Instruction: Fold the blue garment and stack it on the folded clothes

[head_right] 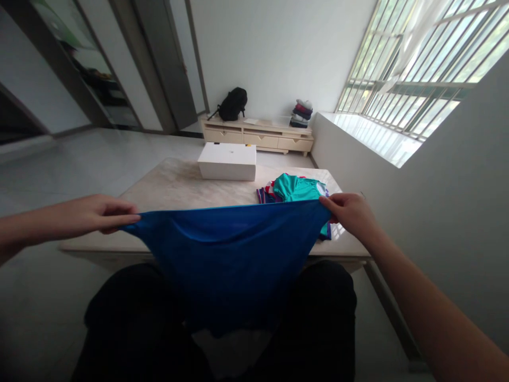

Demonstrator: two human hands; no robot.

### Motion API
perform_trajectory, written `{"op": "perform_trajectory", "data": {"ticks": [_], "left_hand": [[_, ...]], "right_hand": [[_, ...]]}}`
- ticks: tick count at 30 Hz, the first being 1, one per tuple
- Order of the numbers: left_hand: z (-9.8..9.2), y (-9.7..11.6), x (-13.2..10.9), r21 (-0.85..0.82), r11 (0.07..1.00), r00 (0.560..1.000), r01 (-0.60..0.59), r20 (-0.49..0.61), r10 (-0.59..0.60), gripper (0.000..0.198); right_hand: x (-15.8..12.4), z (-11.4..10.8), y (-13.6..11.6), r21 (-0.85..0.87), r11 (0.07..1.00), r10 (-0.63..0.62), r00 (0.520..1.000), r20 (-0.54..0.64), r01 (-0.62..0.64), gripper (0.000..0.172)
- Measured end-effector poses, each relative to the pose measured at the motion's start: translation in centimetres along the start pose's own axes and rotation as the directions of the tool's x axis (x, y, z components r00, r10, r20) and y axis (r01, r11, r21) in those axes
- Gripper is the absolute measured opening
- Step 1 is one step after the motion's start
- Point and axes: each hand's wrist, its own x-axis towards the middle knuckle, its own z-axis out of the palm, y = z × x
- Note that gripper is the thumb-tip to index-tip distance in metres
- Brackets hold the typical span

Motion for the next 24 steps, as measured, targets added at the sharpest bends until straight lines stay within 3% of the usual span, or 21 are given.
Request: {"op": "perform_trajectory", "data": {"ticks": [2, 3, 5, 7, 9, 10, 12, 14, 17, 20, 24], "left_hand": [[2.8, 0.2, -0.6, -0.084, 0.996, 0.999, -0.019, 0.046, 0.023, 0.049], [4.4, 0.0, -1.1, -0.131, 0.991, 0.996, -0.023, 0.078, 0.034, 0.050], [7.4, -0.1, -2.0, -0.232, 0.972, 0.986, -0.022, 0.159, 0.060, 0.051], [9.7, 0.3, -2.6, -0.314, 0.949, 0.951, 0.006, 0.295, 0.092, 0.052], [11.7, 1.4, -2.6, -0.369, 0.929, 0.886, 0.036, 0.441, 0.141, 0.055], [12.9, 2.2, -2.5, -0.386, 0.921, 0.863, 0.041, 0.478, 0.162, 0.056], [15.7, 3.7, -2.0, -0.408, 0.913, 0.873, 0.025, 0.455, 0.179, 0.056], [18.8, 4.8, -1.4, -0.412, 0.911, 0.921, 0.001, 0.356, 0.160, 0.055], [22.7, 5.2, -0.6, -0.412, 0.911, 0.964, -0.032, 0.227, 0.136, 0.054], [24.5, 4.5, -0.1, -0.374, 0.925, 0.989, -0.060, 0.105, 0.107, 0.054], [25.0, 3.2, 0.3, -0.295, 0.952, 0.997, -0.079, -0.002, 0.082, 0.052]], "right_hand": [[-1.1, -1.2, -0.8, -0.098, 0.995, -0.016, 0.999, -0.043, 0.012, 0.056], [-2.5, -1.5, -1.0, -0.087, 0.996, -0.012, 1.000, 0.012, 0.013, 0.058], [-6.5, -0.8, -1.4, 0.060, 0.997, 0.034, 0.973, 0.229, -0.049, 0.062], [-11.3, 1.6, -1.8, 0.269, 0.934, 0.076, 0.865, 0.497, -0.237, 0.058], [-15.7, 5.4, -2.4, 0.381, 0.838, 0.059, 0.759, 0.649, -0.391, 0.059], [-17.6, 7.5, -2.7, 0.411, 0.803, 0.028, 0.716, 0.697, -0.431, 0.059], [-20.3, 11.9, -3.3, 0.470, 0.741, -0.014, 0.688, 0.726, -0.480, 0.061], [-22.0, 15.7, -3.7, 0.540, 0.658, -0.031, 0.697, 0.716, -0.525, 0.064], [-23.4, 19.1, -3.7, 0.635, 0.564, -0.006, 0.766, 0.642, -0.528, 0.064], [-23.6, 19.4, -3.4, 0.612, 0.659, -0.038, 0.793, 0.608, -0.437, 0.057], [-22.6, 17.5, -3.8, 0.549, 0.797, -0.142, 0.806, 0.575, -0.251, 0.053]]}}
